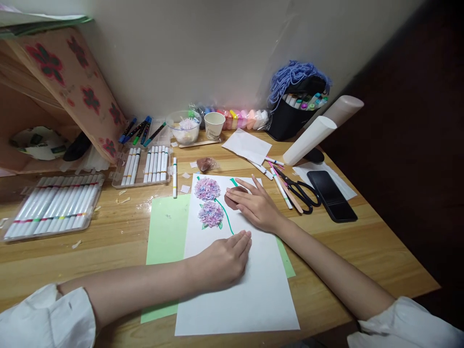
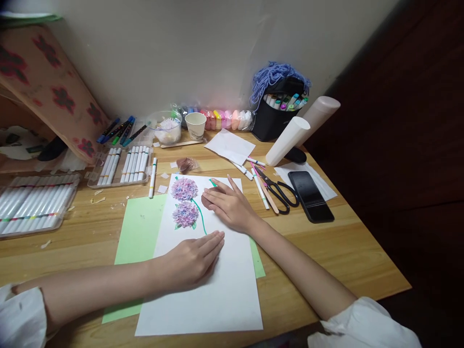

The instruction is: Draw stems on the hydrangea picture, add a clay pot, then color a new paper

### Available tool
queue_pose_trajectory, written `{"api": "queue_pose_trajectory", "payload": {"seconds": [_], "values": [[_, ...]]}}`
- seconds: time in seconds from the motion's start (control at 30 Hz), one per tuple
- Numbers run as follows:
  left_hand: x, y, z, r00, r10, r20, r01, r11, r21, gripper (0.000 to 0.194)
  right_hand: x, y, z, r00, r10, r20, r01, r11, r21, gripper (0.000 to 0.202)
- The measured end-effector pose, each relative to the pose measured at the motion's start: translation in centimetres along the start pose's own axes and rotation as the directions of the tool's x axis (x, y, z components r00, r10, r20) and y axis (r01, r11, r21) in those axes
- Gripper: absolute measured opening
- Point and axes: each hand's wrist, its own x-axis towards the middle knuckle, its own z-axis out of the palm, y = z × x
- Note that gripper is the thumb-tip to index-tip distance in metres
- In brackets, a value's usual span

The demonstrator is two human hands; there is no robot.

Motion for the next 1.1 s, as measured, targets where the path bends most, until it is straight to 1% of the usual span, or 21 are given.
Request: {"api": "queue_pose_trajectory", "payload": {"seconds": [0.1,0.23,0.37,0.5,0.6,0.7,0.8,1.0,1.1], "values": [[0.0,0.0,0.0,1.000,0.001,0.001,-0.001,1.000,-0.001,0.037,0.0,-0.3,-0.1,1.000,-0.011,0.005,0.011,1.000,-0.022,0.041],[0.1,0.0,-0.1,1.000,0.005,0.002,-0.005,1.000,0.012,0.038,0.1,-0.6,-0.2,0.995,-0.089,0.055,0.090,0.996,-0.019,0.041],[0.0,0.0,-0.1,1.000,0.017,-0.004,-0.016,0.999,0.040,0.039,0.1,-0.7,-0.3,0.995,-0.072,0.067,0.073,0.997,-0.012,0.040],[0.0,0.0,-0.1,1.000,0.010,-0.002,-0.010,0.999,0.046,0.039,-0.5,-0.8,-0.4,0.990,-0.101,0.102,0.102,0.995,-0.007,0.044],[0.0,0.0,-0.1,1.000,0.019,0.003,-0.019,0.999,0.051,0.040,-1.1,-0.7,-0.4,0.981,-0.107,0.162,0.108,0.994,0.005,0.046],[0.0,0.0,-0.1,1.000,0.023,0.017,-0.024,0.998,0.064,0.040,-1.6,-0.6,-0.3,0.966,-0.112,0.235,0.112,0.994,0.015,0.055],[0.1,0.0,0.0,1.000,0.014,0.021,-0.016,0.997,0.073,0.040,-1.6,-0.7,-0.4,0.970,-0.072,0.233,0.074,0.997,0.003,0.062],[0.0,0.2,0.2,1.000,0.022,0.016,-0.023,0.996,0.084,0.041,-1.2,-1.2,-0.9,0.982,0.023,0.187,-0.026,1.000,0.015,0.053],[-0.1,0.1,0.1,1.000,0.021,0.010,-0.022,0.996,0.083,0.041,-1.3,-1.2,-0.8,0.984,0.062,0.165,-0.065,0.998,0.015,0.058]]}}
